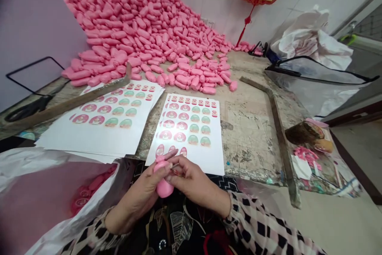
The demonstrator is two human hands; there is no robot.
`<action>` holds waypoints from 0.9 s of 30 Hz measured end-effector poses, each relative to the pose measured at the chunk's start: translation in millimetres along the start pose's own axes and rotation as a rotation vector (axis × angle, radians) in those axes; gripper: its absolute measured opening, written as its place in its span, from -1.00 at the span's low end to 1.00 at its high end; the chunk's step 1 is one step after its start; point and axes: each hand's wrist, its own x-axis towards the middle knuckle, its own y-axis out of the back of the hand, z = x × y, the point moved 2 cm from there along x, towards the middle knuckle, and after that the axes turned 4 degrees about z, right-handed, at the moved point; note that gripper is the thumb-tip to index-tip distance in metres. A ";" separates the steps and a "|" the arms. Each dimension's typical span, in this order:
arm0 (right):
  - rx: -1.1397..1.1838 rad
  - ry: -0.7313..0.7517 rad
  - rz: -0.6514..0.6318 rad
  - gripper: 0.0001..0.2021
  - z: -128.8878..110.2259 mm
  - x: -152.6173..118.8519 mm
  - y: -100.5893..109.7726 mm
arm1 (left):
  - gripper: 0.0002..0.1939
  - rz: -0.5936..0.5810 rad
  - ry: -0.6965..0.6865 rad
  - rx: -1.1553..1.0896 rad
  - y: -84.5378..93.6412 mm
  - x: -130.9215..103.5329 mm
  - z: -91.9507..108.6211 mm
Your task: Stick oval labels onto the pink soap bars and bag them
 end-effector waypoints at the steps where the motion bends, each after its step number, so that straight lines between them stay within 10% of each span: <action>1: -0.051 -0.028 -0.025 -0.69 1.9 -3.1 9.3 | -0.57 0.000 0.004 0.016 0.5 -0.8 -1.1; 10: -1.026 0.104 0.529 -0.74 20.1 2.5 78.8 | -0.67 0.107 -0.346 0.929 19.1 -0.7 11.7; 21: -1.555 0.133 0.593 -0.79 13.2 12.9 65.3 | -0.49 -0.192 -0.410 1.923 -3.6 10.9 -12.4; 27: -1.579 0.170 0.503 -0.79 8.4 16.5 69.1 | -0.49 -0.173 -0.523 2.049 -0.7 10.4 -17.0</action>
